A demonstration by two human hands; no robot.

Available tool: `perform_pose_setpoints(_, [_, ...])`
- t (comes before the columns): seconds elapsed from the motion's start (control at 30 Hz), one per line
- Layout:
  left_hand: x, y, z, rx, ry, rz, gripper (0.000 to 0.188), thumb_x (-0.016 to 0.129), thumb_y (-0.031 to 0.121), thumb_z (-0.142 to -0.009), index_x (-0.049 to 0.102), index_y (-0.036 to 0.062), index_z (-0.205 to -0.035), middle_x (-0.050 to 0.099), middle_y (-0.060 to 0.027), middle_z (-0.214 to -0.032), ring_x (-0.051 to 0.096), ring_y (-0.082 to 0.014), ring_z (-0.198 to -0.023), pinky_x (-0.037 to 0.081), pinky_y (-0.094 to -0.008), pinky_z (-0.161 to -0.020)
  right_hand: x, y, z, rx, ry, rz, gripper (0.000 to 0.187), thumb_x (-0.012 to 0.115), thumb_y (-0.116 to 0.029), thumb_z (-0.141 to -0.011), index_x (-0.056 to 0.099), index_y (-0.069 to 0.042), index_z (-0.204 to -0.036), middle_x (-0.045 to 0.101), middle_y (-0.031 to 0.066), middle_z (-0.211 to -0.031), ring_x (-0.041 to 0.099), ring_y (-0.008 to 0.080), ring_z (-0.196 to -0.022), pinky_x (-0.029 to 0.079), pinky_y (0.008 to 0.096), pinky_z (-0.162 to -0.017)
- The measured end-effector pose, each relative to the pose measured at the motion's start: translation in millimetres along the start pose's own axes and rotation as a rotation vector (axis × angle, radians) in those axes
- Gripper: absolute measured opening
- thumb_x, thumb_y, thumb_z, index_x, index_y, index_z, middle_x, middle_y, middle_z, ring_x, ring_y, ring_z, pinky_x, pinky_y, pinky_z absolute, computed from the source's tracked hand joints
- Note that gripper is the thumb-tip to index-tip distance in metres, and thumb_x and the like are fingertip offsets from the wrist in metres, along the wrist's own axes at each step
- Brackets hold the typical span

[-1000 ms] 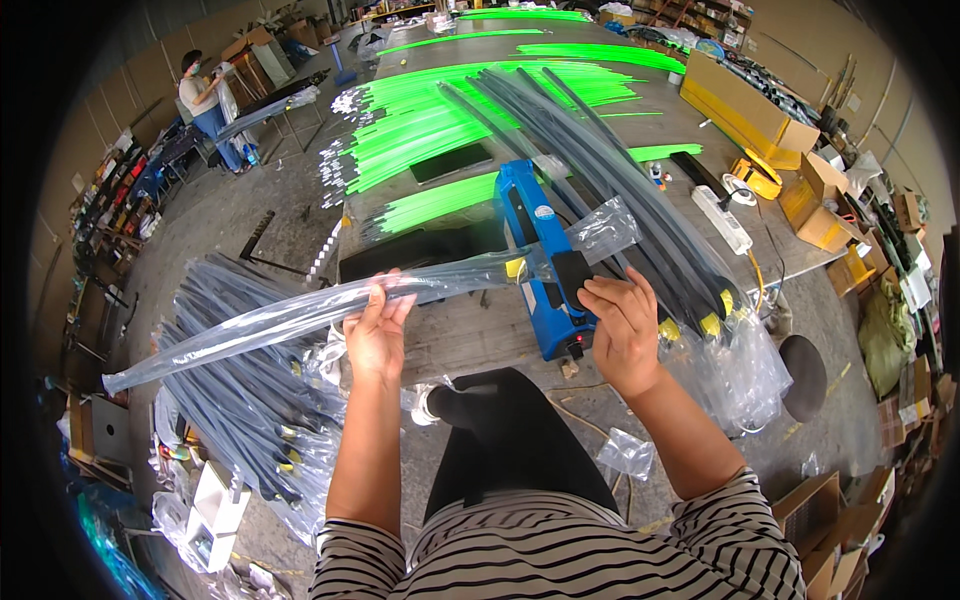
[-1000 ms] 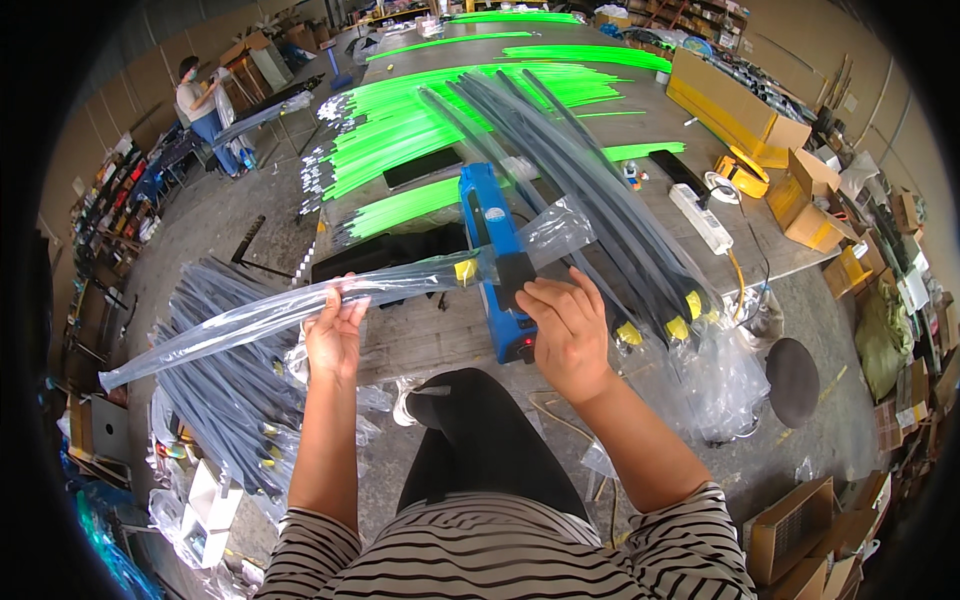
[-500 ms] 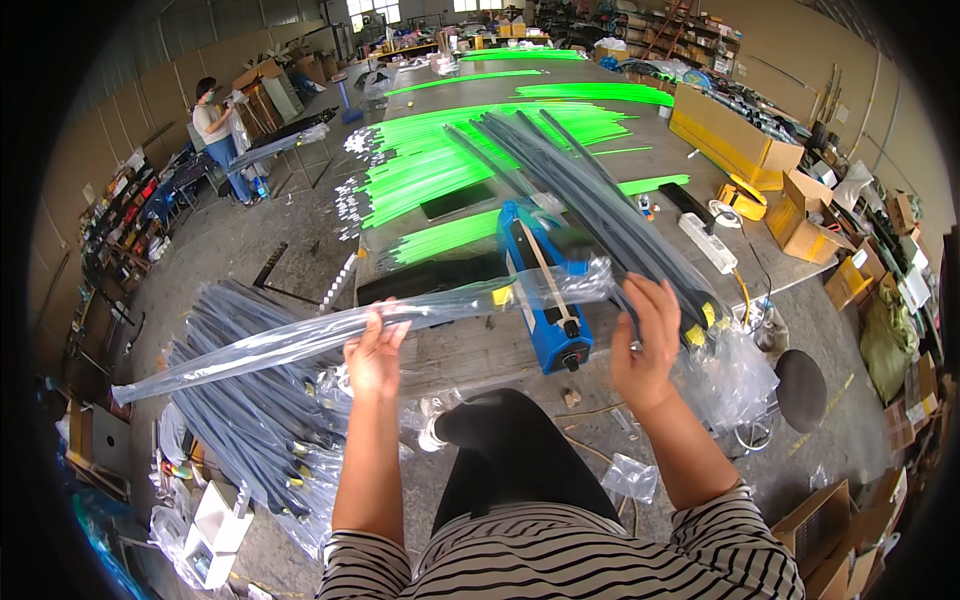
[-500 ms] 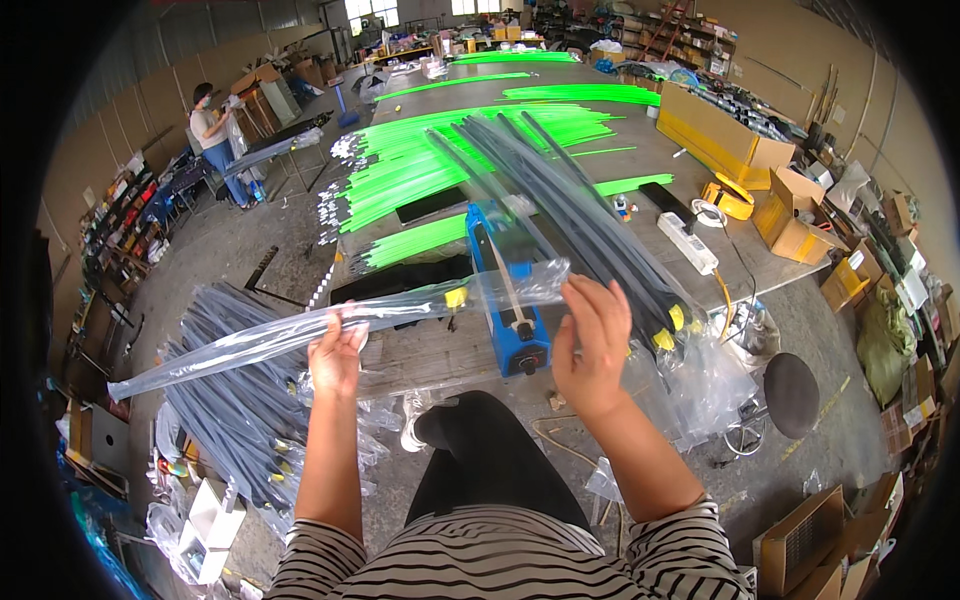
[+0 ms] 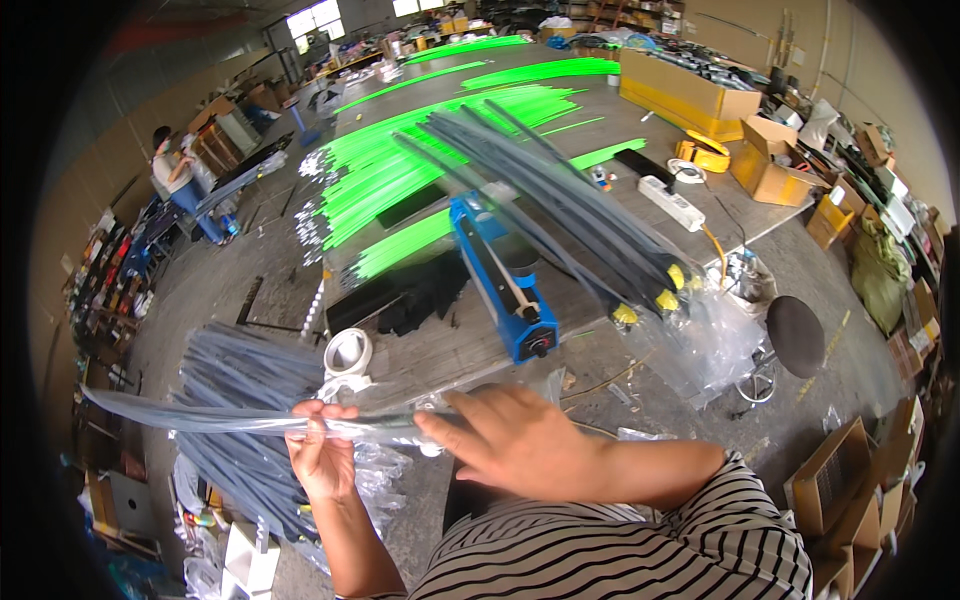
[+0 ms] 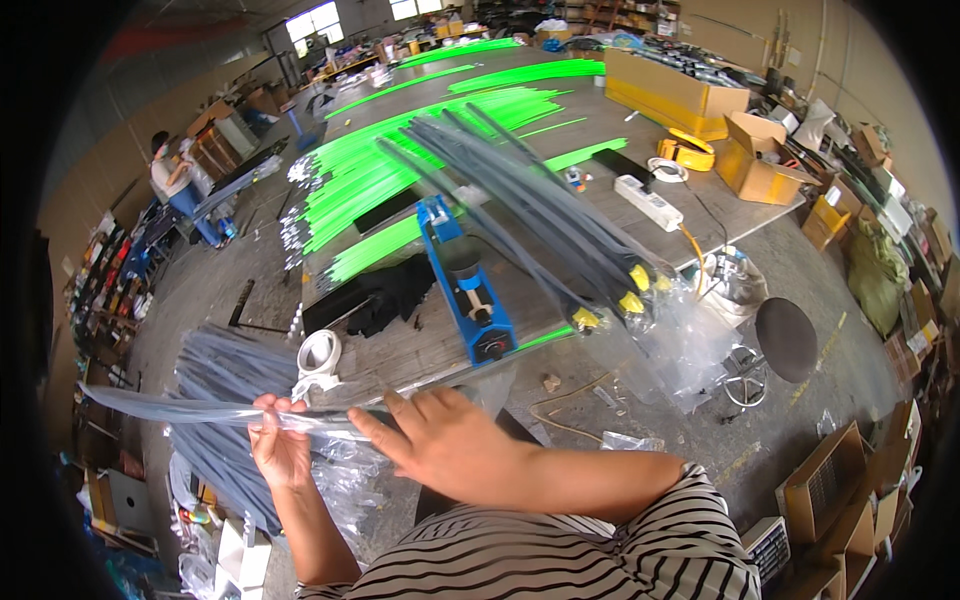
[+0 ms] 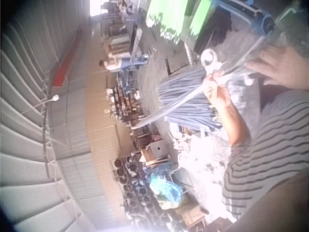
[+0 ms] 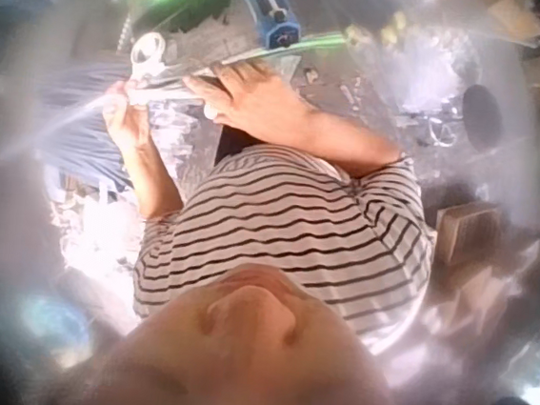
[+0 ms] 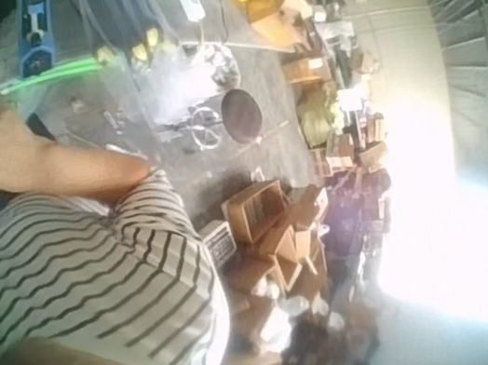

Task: The person repeatedly picks up long, thin poles from a pile on a workbench and wraps them in clear plastic bags. They use a blue handheld heat-sealing tool to seal the bags around the poles. The wrapped poles are then placed back onto the workbench.

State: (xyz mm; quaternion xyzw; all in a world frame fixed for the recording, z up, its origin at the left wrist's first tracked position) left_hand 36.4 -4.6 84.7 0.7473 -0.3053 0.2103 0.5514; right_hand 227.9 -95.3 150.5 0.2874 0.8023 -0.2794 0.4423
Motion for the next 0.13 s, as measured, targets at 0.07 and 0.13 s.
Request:
perform_pose_setpoints(0.07, [25,-7,1,-0.029,-0.056,-0.056,0.029,0.058,0.007,-0.078,0.049,-0.0047,-0.102,0.060,-0.0189,-0.083,0.061,-0.0315,-0.079,0.050,-0.0468,-0.074,31,13,10,0.168,-0.305,-0.044,0.061,0.063,-0.024,-0.071,0.039,-0.008,-0.124,0.044,0.0229,-0.111,0.051,0.0300,-0.094,0.041,0.0376,-0.084])
perform_pose_setpoints(0.13, [36,-20,-1,-0.054,-0.043,-0.264,0.048,0.062,0.017,-0.076,0.043,-0.0028,-0.115,0.059,-0.0187,-0.094,0.059,-0.0317,-0.088,0.050,-0.0467,-0.072,32,23,15,0.272,-0.451,-0.085,0.064,0.063,-0.023,-0.071,0.035,-0.011,-0.127,0.043,0.0227,-0.111,0.052,0.0307,-0.093,0.042,0.0353,-0.082])
Point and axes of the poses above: each hand's wrist, its own z-axis away from the middle knuckle, its own x-axis out of the palm, y = z × x, the point moved 10 cm from there along -z, towards the middle knuckle
